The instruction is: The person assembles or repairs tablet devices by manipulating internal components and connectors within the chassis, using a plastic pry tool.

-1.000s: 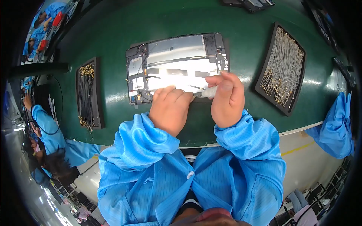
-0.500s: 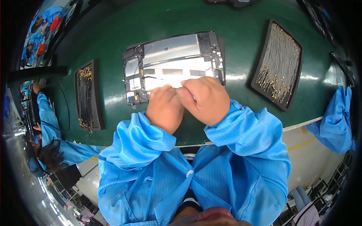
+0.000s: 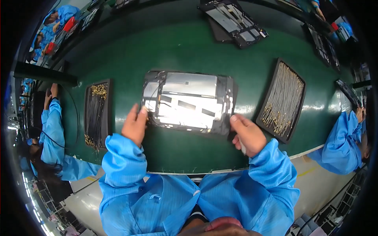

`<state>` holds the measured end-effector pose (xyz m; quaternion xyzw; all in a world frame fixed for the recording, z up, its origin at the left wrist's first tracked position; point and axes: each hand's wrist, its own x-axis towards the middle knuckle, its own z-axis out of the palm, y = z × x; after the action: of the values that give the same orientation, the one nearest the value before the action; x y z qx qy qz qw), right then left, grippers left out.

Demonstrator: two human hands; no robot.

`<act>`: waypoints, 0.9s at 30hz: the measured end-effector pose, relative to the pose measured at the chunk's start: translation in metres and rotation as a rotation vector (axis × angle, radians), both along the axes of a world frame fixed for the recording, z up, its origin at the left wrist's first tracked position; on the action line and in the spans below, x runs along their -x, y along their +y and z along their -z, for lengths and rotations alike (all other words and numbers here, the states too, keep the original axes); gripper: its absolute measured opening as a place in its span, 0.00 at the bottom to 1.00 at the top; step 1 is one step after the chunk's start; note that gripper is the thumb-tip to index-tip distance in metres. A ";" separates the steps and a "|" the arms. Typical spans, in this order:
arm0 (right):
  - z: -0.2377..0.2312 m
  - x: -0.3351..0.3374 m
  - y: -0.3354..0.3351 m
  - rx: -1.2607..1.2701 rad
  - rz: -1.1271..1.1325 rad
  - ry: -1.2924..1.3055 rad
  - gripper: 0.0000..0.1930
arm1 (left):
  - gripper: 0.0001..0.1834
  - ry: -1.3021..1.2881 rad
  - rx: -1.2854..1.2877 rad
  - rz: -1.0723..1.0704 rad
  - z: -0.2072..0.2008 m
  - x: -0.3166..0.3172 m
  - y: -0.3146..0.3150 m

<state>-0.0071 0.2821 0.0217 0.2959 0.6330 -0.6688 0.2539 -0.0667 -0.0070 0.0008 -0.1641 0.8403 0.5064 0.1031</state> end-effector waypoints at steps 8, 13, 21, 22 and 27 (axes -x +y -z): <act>-0.016 0.068 -0.076 0.364 0.026 0.017 0.23 | 0.28 -0.419 -1.405 -0.033 -0.021 0.011 0.062; -0.020 0.107 -0.063 -0.019 -0.187 0.133 0.28 | 0.14 -0.219 -1.389 -0.344 -0.029 0.061 0.067; 0.007 0.180 0.026 -0.052 0.633 0.101 0.25 | 0.20 0.247 -1.403 -0.752 0.008 0.168 0.019; 0.007 0.188 0.034 -0.053 0.635 0.097 0.25 | 0.24 0.272 -1.266 -0.577 0.018 0.157 0.033; 0.010 0.222 0.032 0.161 0.936 0.039 0.20 | 0.18 0.020 -0.999 -0.400 0.015 0.124 0.085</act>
<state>-0.2291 0.3141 0.0116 0.5161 0.3826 -0.7636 -0.0645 -0.1902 0.0778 -0.0137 -0.2471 0.4504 0.8557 0.0621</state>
